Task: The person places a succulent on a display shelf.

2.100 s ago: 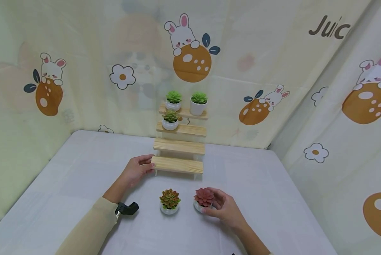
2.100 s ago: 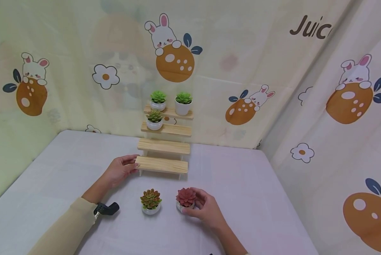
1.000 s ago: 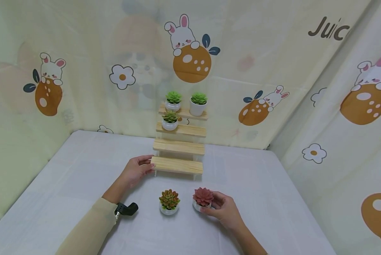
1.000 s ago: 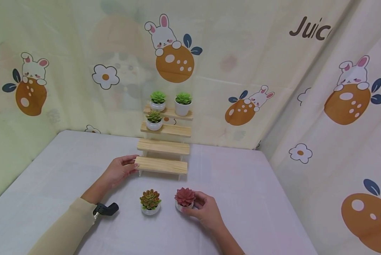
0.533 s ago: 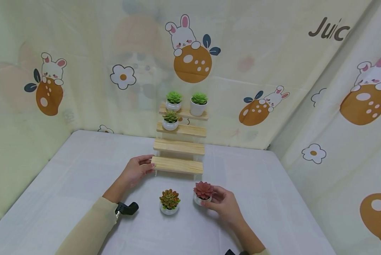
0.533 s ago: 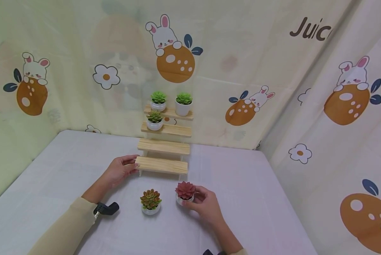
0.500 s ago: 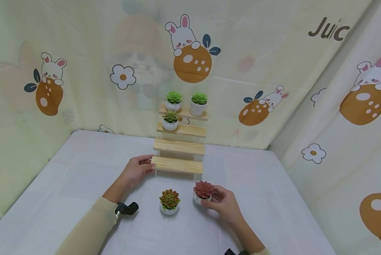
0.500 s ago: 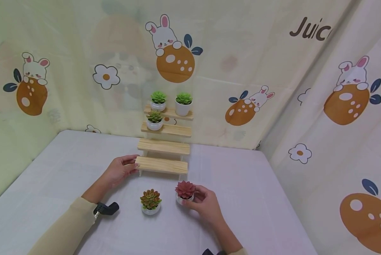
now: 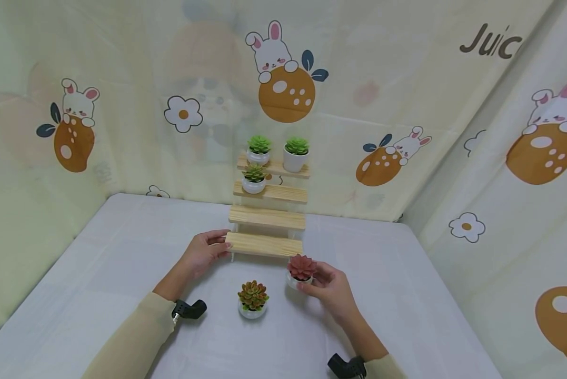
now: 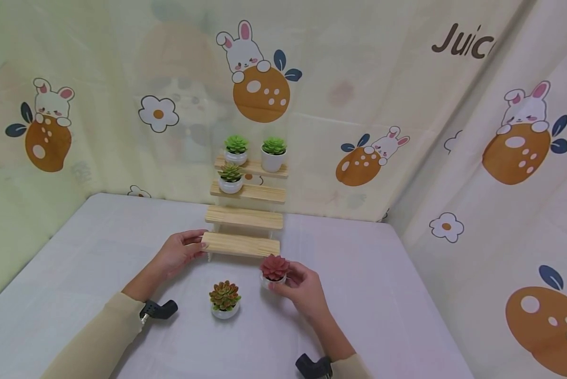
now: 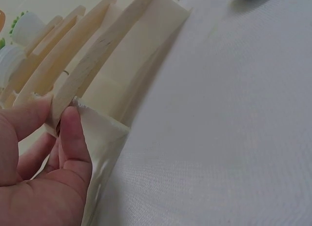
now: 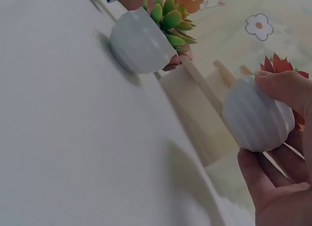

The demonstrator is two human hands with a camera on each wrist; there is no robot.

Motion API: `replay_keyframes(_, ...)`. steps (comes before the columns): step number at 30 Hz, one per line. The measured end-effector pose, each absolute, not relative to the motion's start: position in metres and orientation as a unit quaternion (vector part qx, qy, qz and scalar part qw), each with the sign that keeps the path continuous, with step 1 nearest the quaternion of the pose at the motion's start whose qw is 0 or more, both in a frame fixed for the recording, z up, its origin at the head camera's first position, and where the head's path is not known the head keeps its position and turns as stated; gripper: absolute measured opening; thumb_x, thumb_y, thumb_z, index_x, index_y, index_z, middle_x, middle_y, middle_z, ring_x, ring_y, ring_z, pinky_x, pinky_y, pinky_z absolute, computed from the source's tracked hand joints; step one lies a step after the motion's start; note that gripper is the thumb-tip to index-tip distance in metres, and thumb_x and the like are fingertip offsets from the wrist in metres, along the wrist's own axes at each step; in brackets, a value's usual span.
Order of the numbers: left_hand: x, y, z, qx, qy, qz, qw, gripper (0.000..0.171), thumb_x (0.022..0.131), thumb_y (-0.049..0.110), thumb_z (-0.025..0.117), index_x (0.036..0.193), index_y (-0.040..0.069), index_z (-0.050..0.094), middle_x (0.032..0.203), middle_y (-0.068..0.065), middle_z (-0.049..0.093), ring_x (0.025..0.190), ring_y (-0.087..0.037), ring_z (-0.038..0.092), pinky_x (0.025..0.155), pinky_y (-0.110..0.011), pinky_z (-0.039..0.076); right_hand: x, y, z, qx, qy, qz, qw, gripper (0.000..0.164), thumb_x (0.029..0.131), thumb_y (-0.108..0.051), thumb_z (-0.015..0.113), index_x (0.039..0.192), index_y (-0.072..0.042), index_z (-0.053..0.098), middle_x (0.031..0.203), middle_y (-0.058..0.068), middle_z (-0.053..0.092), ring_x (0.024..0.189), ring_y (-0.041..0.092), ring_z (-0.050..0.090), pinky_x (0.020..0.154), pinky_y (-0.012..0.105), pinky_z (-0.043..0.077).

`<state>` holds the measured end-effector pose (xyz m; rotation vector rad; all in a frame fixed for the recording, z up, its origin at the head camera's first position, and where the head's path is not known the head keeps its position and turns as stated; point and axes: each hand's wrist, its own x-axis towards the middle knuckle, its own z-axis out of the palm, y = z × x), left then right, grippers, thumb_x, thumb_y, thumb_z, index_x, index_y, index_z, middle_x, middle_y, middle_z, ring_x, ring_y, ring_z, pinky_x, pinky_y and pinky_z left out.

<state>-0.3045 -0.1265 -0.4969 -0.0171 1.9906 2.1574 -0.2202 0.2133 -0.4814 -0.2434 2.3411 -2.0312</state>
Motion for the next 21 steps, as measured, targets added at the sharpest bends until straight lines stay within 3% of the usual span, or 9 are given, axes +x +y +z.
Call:
replay_keyframes(12,-0.303,-0.128,-0.495,-0.008,0.678,0.727,0.108,0.053,0.098,0.001,0.065,0.149,-0.002,0.049,0.127,-0.018,0.061,0.096,-0.014,0.067,0.087,-0.028,0.062,-0.232,0.202,-0.468,-0.081,0.751,-0.655,0.003,0.058,0.077,-0.004,0.089,0.130,-0.001,0.066,0.132,0.015,0.068,0.114,0.010,0.068,0.097,0.019,0.056)
replay_keyframes(21,-0.302,-0.125,-0.495,-0.004,0.680,0.727,0.102,0.052,0.098,0.000,0.064,0.148,-0.002,0.050,0.125,-0.017,0.061,0.095,-0.013,0.067,0.084,-0.025,0.062,-0.242,0.200,-0.457,-0.091,0.739,-0.668,-0.009,0.057,0.078,-0.004,0.088,0.131,-0.003,0.067,0.132,0.013,0.069,0.114,0.011,0.069,0.095,0.020,0.057)
